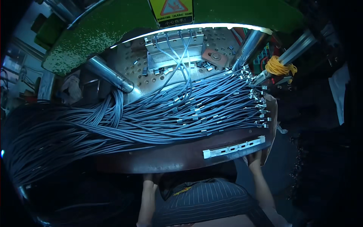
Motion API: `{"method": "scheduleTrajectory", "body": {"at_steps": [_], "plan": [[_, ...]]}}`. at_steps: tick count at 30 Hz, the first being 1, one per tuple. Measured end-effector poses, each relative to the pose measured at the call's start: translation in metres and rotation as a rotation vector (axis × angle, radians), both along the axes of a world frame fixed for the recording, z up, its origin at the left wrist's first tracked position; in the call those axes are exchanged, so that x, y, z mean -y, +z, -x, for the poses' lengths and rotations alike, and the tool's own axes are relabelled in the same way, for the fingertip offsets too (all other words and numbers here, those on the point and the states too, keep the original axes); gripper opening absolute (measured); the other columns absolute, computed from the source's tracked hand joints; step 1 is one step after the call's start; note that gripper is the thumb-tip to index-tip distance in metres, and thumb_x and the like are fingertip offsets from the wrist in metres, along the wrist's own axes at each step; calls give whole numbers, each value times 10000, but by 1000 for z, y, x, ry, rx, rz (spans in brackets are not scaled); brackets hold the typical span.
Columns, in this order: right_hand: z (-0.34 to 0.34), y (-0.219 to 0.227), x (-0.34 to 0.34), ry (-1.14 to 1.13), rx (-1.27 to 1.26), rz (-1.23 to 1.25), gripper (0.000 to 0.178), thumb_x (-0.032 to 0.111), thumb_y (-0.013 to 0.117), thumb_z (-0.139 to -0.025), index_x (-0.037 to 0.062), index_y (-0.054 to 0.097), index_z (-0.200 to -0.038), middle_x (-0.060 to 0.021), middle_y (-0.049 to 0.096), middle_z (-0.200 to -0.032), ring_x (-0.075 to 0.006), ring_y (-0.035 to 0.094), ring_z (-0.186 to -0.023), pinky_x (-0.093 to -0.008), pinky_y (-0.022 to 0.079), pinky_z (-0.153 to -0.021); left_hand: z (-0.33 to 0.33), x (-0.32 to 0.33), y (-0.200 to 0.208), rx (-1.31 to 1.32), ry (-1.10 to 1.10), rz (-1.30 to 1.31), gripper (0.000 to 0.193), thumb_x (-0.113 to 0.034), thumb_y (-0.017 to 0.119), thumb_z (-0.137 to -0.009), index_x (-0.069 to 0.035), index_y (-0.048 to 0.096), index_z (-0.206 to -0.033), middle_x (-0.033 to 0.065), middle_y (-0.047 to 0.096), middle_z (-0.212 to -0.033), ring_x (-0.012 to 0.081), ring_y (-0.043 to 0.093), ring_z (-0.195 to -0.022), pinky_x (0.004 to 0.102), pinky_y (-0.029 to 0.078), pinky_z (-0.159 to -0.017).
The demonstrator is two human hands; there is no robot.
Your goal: The person fits cables into a fixture bar, loads them into a molding machine to mold the ends, and attaches connector shells onto the cables by hand.
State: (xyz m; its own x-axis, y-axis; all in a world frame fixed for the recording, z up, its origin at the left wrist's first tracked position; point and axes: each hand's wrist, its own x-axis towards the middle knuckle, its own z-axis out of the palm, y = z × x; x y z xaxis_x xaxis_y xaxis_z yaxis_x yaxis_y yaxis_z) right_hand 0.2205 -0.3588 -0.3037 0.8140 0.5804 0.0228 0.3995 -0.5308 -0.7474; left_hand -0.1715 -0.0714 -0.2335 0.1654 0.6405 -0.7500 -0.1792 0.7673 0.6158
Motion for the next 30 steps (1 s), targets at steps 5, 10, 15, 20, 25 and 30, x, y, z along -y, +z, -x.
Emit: {"method": "scheduleTrajectory", "body": {"at_steps": [5,10,15,20,25,30], "plan": [[10,42,-49,-31,-79,-151,363,167,609,-915,-70,571,-1187,-190,651,-1133,-300,617,-1062,-373,457,-916,-3,-8,-37,58,292,41,507,-342,608,-970,-33,468,-1347,139,599,-1206,279,623,-1079,417,523,-909],[6,41,-44,-46,-175,-66,395,70,631,-871,-66,530,-1228,-194,607,-1198,-294,568,-1136,-385,417,-988,-9,-10,-37,27,319,39,476,-316,606,-977,-27,475,-1331,141,591,-1214,282,627,-1069,441,527,-919],[1,30,-32,10,-234,17,472,100,650,-878,-47,490,-1297,-186,574,-1248,-314,538,-1183,-383,399,-1013,-16,-5,-36,-31,306,69,445,-291,604,-984,-20,483,-1316,144,584,-1223,284,631,-1059,466,531,-929],[-30,132,-40,-87,-41,45,357,118,595,-946,-8,556,-1278,-159,594,-1247,-299,573,-1170,-392,446,-989,-5,-5,69,-154,-621,-44,358,-264,535,-1018,8,595,-1241,152,691,-1135,249,679,-1002,345,552,-846],[-7,236,-103,623,466,162,496,60,738,-744,24,597,-1218,-148,593,-1211,-338,555,-1139,-468,402,-1016,-131,-46,201,410,-1232,-648,419,-90,504,-1014,27,461,-1414,175,622,-1294,249,617,-1171,346,463,-996],[20,210,-150,740,509,-3,450,51,728,-702,77,646,-1144,-89,582,-1044,-307,554,-1008,-460,405,-932,-298,-78,156,-133,-629,-1864,383,-173,558,-955,42,521,-1270,278,565,-1237,440,539,-1134,472,424,-985]]}}
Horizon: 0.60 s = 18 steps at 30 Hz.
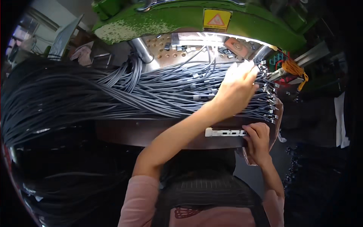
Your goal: The person fits cables into a fixture bar, loads them into a molding machine to mold the ends, and attaches connector shells onto the cables by hand.
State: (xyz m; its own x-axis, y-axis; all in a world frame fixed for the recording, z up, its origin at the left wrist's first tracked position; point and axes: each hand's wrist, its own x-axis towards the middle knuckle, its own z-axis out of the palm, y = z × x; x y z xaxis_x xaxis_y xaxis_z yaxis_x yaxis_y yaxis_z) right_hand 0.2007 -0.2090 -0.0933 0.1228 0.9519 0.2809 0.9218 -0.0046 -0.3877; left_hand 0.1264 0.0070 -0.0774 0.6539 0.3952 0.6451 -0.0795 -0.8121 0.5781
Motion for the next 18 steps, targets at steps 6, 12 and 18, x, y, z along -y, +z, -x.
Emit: {"method": "scheduleTrajectory", "body": {"at_steps": [6,12,18], "plan": [[-3,-9,5,-41,-49,-26,453,57,714,-711,76,656,-1160,-63,608,-1045,-284,573,-985,-424,414,-866,93,-37,-12,-478,489,-398,271,-115,546,-912,13,621,-1138,189,654,-1078,315,617,-1054,525,347,-1049],[-7,-13,-7,-89,-2,-79,424,100,717,-744,61,667,-1163,-58,620,-1031,-265,593,-934,-390,431,-807,148,-11,31,-729,-15,-445,499,-107,680,-812,-8,565,-1287,144,570,-1319,293,516,-1283,492,344,-1096],[-10,-17,-4,-47,-14,-124,436,95,727,-729,76,668,-1161,-44,627,-1025,-249,604,-913,-380,436,-793,128,-16,-7,-534,30,-422,406,-120,769,-703,-13,659,-1078,87,603,-989,260,593,-880,359,508,-770]]}}
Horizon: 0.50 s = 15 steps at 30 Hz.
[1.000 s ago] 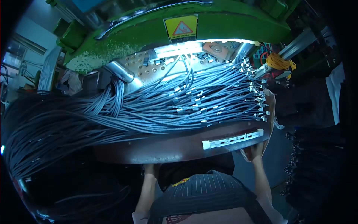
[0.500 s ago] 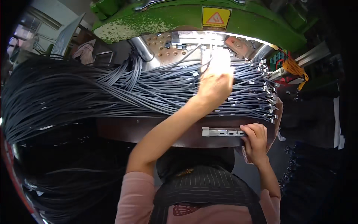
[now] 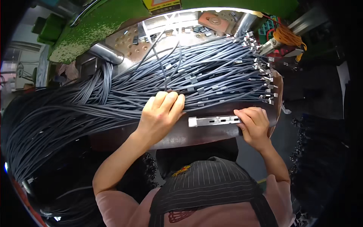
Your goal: The person fits cables into a fixture bar, loads them into a molding machine to mold the ends, and attaches connector shells onto the cables by hand.
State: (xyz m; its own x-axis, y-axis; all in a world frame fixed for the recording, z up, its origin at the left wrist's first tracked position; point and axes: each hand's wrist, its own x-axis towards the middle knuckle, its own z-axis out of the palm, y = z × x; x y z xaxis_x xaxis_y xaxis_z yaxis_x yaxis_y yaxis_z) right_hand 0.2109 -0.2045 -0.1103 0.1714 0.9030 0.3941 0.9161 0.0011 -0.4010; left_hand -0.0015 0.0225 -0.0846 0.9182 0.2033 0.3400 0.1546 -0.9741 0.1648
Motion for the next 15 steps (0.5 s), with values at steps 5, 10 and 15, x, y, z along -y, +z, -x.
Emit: {"method": "scheduleTrajectory", "body": {"at_steps": [5,10,15], "plan": [[0,-2,5,33,-7,0,445,84,737,-702,82,671,-1143,-27,624,-1013,-231,604,-900,-380,438,-797,-5,-9,-6,98,-42,80,270,-53,746,-726,-19,677,-985,71,619,-856,271,604,-764,366,502,-688],[-2,1,4,40,-7,-7,453,92,739,-693,82,670,-1141,-25,625,-1015,-231,602,-898,-375,434,-777,-11,-16,7,169,71,244,203,13,734,-756,-26,706,-954,101,681,-875,275,626,-806,351,495,-743],[-3,-3,5,7,-4,-11,429,107,732,-716,83,674,-1140,-22,638,-1015,-225,603,-901,-362,433,-775,-21,-17,25,51,283,906,72,-21,631,-904,35,668,-929,103,653,-871,149,610,-844,268,465,-787]]}}
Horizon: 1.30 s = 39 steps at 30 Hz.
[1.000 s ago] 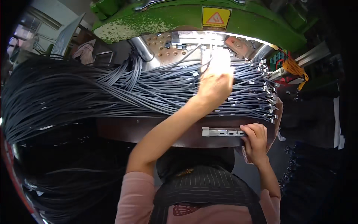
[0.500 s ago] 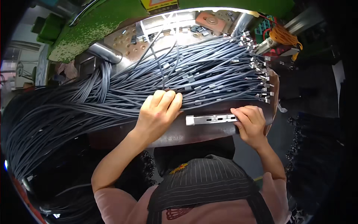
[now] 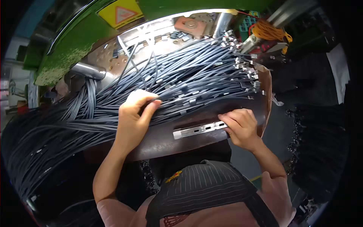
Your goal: The person fits cables into a fixture bar, loads them into a molding machine to mold the ends, and attaches connector shells onto the cables by hand.
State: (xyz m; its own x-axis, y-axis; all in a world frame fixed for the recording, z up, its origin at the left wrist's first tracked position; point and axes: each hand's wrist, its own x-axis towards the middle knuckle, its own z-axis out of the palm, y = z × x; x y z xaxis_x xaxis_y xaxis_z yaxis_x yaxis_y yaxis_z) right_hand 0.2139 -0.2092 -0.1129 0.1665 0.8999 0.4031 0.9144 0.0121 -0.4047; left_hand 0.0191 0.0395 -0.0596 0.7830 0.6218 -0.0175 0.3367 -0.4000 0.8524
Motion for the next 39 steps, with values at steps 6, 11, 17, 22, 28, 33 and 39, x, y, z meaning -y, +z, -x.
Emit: {"method": "scheduleTrajectory", "body": {"at_steps": [6,11,17,22,28,33,39], "plan": [[0,-2,2,10,-18,-16,382,117,714,-757,85,681,-1136,-9,648,-1020,-203,604,-916,-356,443,-800,-21,-8,24,-252,-183,-54,156,-113,558,-965,18,608,-897,43,522,-636,125,497,-595,301,419,-600],[0,1,3,1,-32,-18,402,166,728,-756,75,679,-1145,-24,637,-1032,-225,602,-925,-368,448,-812,-110,19,21,-390,-575,-220,226,-223,552,-962,-4,552,-909,227,617,-768,434,608,-759,492,469,-686],[1,-1,4,8,-1,-6,376,144,712,-766,77,684,-1136,-36,626,-1022,-229,598,-927,-368,448,-810,-118,43,-8,-53,-509,116,238,-182,542,-973,34,562,-875,144,522,-650,255,491,-577,363,448,-589],[5,1,-8,21,-90,-19,370,72,666,-787,81,656,-1156,-16,629,-1042,-220,602,-939,-381,436,-817,-26,78,33,-67,-57,1099,164,-160,485,-1036,-17,566,-1041,-69,396,-605,20,297,-469,199,213,-431],[-11,17,-26,-87,-200,-247,491,30,754,-721,66,631,-1195,-52,633,-971,-231,580,-765,-363,424,-678,14,97,11,86,157,1121,189,-134,500,-1031,29,579,-1085,-80,427,-648,-5,322,-519,194,235,-464],[-11,26,-58,4,22,-121,378,-16,673,-734,80,674,-1100,-23,559,-872,-217,553,-730,-328,444,-643,29,96,26,36,135,1026,199,-130,494,-1032,36,579,-1104,-76,426,-652,1,330,-530,193,247,-484],[31,33,-55,202,-125,-9,261,23,646,-718,72,628,-973,-43,567,-893,-210,565,-722,-323,448,-607,61,88,69,92,-47,973,244,-153,422,-1061,45,538,-1144,-15,474,-629,20,412,-540,201,330,-481]]}}
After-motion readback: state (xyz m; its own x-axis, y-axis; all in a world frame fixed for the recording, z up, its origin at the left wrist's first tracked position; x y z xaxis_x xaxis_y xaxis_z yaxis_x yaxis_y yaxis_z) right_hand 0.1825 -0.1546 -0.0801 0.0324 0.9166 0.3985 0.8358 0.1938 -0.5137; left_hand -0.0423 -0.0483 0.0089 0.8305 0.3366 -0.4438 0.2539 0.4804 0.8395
